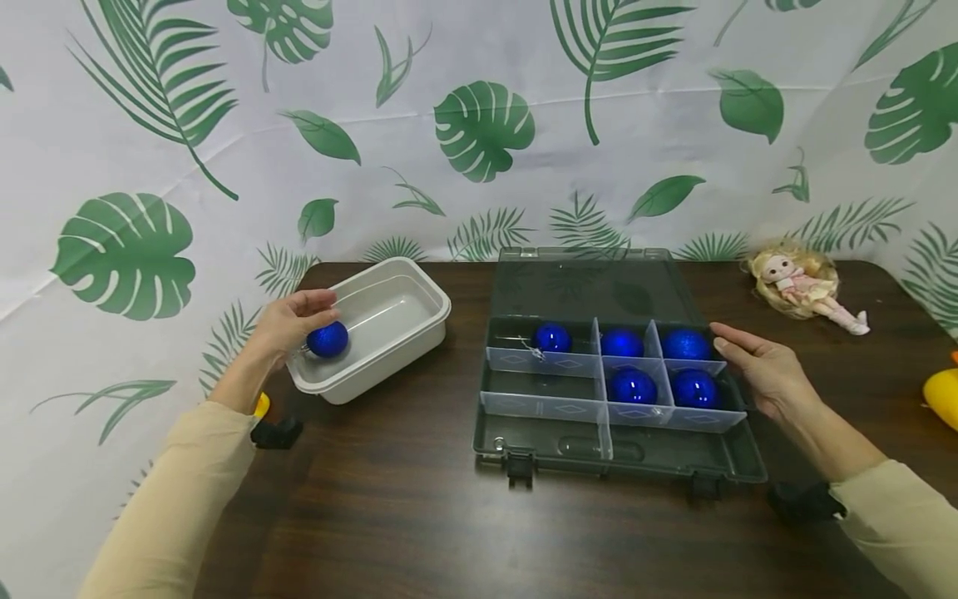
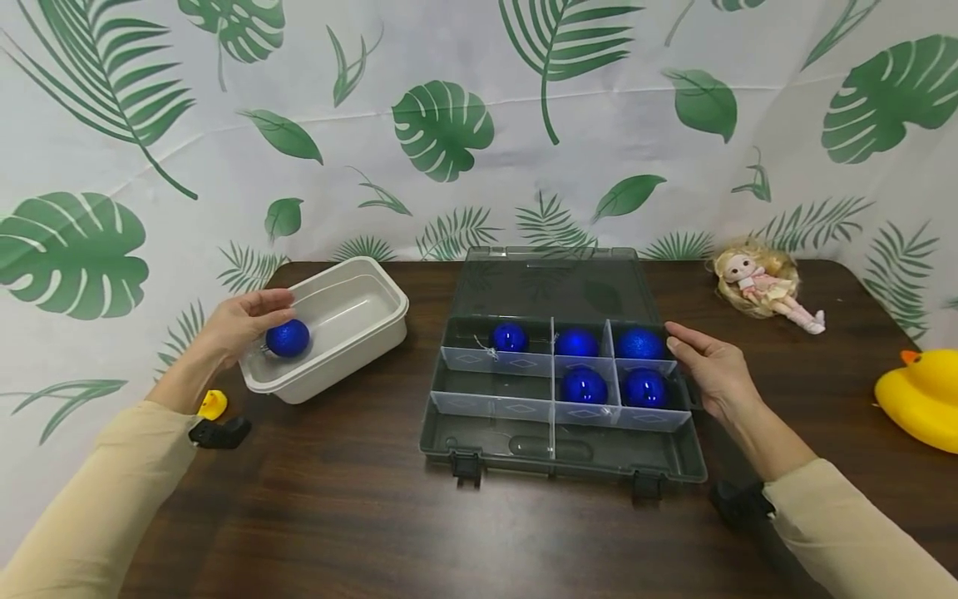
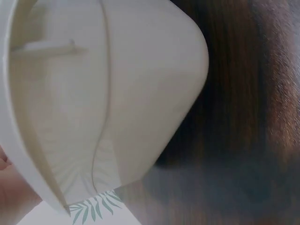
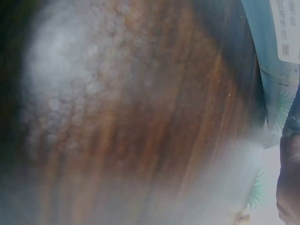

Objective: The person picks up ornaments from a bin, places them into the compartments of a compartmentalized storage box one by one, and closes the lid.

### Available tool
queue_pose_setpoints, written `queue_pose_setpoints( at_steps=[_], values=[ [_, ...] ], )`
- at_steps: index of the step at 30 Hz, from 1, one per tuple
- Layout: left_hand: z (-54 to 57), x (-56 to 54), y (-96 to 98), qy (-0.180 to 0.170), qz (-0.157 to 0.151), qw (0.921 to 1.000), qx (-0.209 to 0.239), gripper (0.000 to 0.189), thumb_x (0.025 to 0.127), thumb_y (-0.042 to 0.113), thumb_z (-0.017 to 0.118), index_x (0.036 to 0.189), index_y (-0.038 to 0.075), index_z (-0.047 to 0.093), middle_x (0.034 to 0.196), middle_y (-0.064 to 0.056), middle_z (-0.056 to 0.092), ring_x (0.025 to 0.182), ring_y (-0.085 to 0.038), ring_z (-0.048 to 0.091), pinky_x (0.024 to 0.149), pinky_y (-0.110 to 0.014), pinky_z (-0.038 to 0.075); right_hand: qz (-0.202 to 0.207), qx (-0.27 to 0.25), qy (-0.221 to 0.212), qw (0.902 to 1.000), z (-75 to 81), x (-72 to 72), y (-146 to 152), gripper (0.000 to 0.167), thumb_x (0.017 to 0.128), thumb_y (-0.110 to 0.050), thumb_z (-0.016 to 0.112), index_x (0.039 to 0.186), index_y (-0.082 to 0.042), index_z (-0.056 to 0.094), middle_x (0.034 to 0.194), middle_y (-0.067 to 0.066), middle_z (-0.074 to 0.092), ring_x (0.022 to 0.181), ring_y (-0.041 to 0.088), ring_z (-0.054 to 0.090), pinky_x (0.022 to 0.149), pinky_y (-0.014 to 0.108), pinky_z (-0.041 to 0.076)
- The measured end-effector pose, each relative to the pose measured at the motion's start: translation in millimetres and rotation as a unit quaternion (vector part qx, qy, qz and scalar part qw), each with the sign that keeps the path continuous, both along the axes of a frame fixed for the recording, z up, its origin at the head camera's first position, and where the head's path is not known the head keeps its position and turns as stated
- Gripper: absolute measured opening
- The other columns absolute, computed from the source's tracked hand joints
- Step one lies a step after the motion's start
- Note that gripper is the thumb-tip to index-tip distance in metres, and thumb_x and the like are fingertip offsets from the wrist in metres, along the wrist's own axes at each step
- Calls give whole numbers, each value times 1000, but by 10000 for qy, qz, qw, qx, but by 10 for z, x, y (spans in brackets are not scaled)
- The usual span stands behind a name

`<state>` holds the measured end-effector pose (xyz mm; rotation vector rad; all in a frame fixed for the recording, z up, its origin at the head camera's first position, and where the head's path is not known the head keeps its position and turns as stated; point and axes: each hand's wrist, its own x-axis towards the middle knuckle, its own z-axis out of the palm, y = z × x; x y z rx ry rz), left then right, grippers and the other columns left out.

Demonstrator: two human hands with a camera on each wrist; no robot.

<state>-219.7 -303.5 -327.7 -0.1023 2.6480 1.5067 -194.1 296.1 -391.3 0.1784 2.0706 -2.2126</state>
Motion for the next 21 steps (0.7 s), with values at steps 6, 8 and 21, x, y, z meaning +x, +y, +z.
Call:
queue_pose_setpoints(
  at_steps=[6, 8, 21],
  values=[
    [-34, -56, 51, 94, -48, 9999, -131, 50, 92, 15, 61, 135, -5, 45, 134, -26, 48, 89, 8, 53, 88, -9, 41, -31, -74, 149, 9999, 17, 24, 0, 18, 90, -19, 64, 100, -30, 74, 89, -30, 63, 80, -9, 56, 67, 8, 43],
    [-43, -62, 64, 87, -46, 9997, -217, 50, 92, 13, 61, 135, -6, 45, 134, -27, 49, 98, -3, 57, 88, -10, 41, -39, -36, 140, 9999, 20, 23, -2, 18, 90, -19, 63, 101, -30, 74, 88, -31, 63, 81, -10, 55, 67, 8, 42],
    [-80, -101, 145, -129, 0, 9948, -1015, 51, 86, 2, 63, 133, -6, 46, 132, -30, 49, 124, -38, 45, 103, -43, 37, -44, 56, 33, 10000, 7, 14, -4, 18, 90, -22, 64, 103, -31, 73, 88, -31, 61, 81, -8, 54, 67, 8, 43]
  ],
)
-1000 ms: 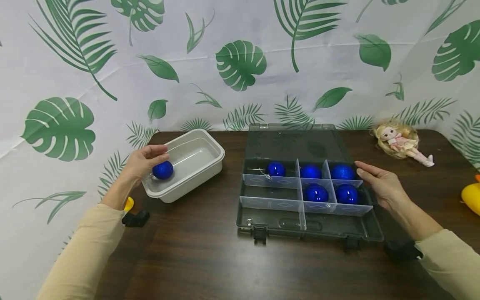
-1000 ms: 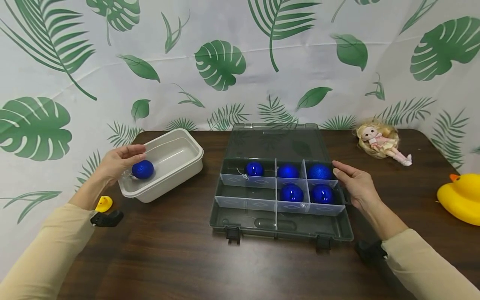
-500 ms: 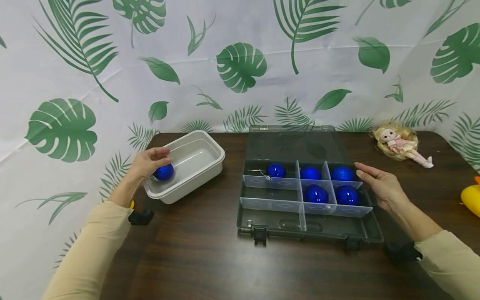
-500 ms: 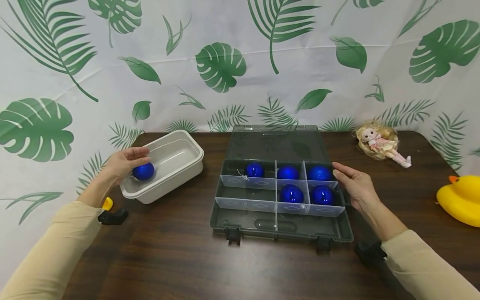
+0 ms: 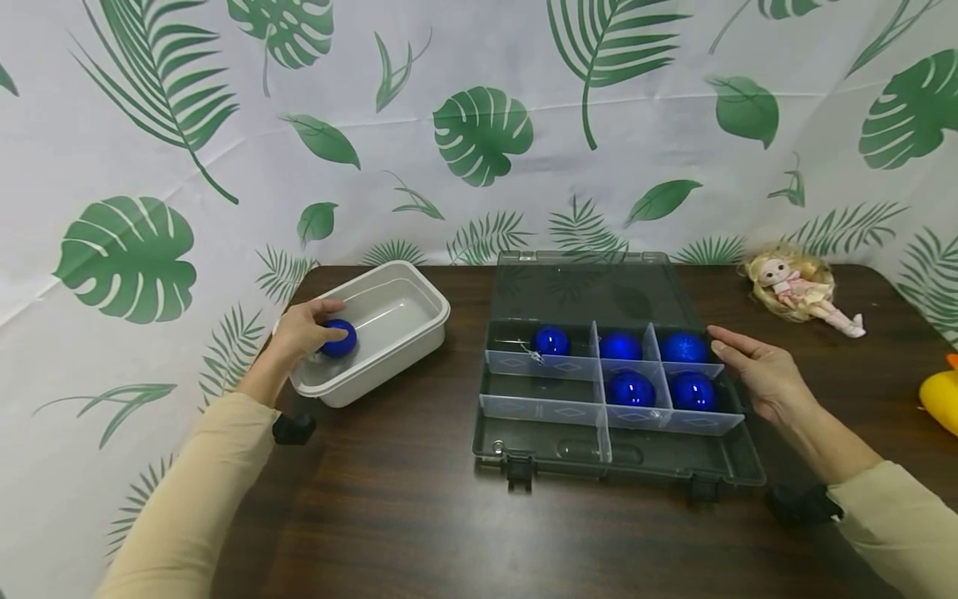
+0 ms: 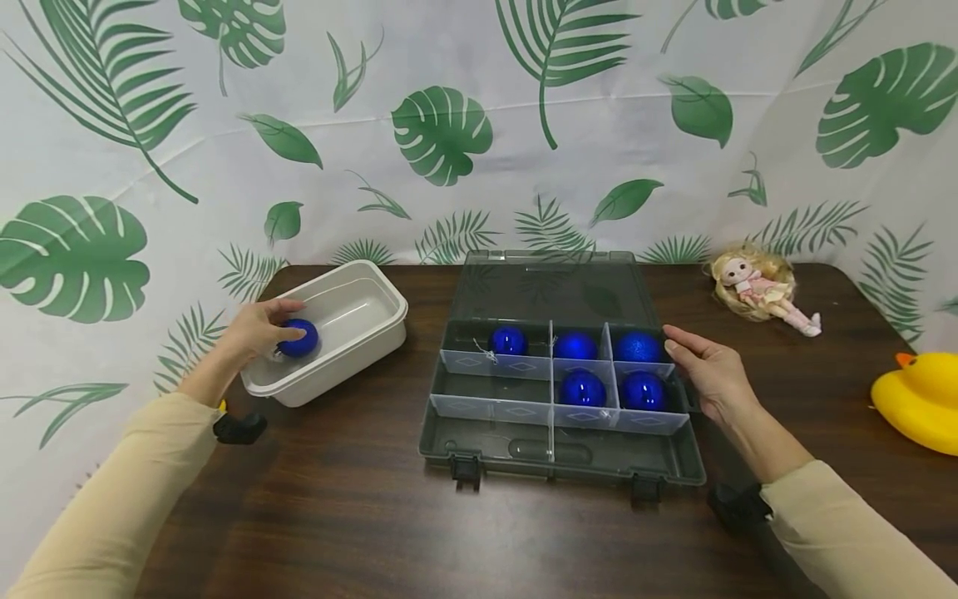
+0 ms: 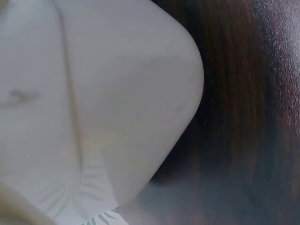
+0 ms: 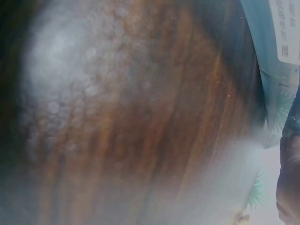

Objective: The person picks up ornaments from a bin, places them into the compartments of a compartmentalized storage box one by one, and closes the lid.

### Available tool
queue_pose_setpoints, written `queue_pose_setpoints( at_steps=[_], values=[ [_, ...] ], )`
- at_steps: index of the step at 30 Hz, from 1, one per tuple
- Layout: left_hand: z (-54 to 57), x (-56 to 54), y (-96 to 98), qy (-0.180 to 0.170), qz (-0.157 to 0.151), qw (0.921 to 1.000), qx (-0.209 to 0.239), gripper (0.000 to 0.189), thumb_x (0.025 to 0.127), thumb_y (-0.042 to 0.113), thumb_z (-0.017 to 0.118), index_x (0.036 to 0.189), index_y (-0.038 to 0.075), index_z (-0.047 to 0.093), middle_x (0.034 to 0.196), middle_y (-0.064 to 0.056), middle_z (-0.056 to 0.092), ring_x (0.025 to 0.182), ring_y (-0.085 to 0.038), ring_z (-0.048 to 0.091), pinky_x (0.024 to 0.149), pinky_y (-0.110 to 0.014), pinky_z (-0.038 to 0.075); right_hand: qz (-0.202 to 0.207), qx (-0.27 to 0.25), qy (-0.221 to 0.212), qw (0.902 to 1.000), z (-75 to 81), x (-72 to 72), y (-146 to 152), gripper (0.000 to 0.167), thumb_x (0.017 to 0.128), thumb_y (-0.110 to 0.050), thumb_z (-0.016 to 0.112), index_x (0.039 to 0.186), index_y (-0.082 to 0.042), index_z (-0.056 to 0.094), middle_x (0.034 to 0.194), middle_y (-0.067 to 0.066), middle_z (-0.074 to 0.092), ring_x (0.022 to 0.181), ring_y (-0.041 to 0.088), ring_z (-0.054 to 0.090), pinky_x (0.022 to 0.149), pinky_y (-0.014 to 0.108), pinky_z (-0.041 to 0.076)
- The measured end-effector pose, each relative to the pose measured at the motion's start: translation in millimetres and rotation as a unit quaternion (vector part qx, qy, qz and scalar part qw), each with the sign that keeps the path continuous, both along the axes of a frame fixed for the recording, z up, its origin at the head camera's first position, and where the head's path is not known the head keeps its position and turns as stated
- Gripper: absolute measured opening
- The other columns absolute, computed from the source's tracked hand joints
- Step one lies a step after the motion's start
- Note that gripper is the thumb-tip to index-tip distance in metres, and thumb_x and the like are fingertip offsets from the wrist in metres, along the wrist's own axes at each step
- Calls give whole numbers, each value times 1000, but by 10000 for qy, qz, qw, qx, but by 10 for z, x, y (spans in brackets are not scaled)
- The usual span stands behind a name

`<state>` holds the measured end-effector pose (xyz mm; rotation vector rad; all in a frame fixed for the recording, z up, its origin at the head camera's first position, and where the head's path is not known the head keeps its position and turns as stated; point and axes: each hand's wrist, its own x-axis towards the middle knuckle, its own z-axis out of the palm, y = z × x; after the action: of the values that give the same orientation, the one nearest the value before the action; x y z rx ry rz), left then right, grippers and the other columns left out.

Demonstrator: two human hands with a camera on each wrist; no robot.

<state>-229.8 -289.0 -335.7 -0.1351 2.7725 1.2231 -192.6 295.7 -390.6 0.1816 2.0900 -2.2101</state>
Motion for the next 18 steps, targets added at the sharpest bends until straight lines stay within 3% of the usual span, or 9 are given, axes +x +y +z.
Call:
queue_pose_setpoints(
  at_steps=[5, 12, 18],
  values=[
    [-29, -8, 14, -26, 55, 9999, -149, 50, 85, 4, 65, 132, -6, 48, 132, -28, 50, 124, -38, 46, 106, -44, 35, -9, 26, 57, 10000, -3, -6, -7, 19, 90, -21, 63, 104, -31, 73, 88, -32, 61, 81, -10, 55, 67, 8, 43],
    [-75, -29, 16, -238, -1, 9995, -217, 55, 88, 14, 65, 134, -8, 44, 140, -29, 40, 130, -42, 37, 110, -50, 26, -23, 128, 43, 9999, -14, -14, -17, 21, 91, -21, 63, 109, -29, 71, 87, -32, 61, 81, -11, 55, 67, 8, 42],
    [-85, -29, 34, -304, 54, 9994, -133, 56, 91, 18, 62, 137, -6, 41, 141, -28, 40, 131, -41, 37, 110, -48, 28, -42, 73, 67, 9999, -15, -19, -19, 19, 91, -21, 63, 105, -30, 72, 87, -31, 62, 80, -10, 55, 67, 8, 43]
  ],
)
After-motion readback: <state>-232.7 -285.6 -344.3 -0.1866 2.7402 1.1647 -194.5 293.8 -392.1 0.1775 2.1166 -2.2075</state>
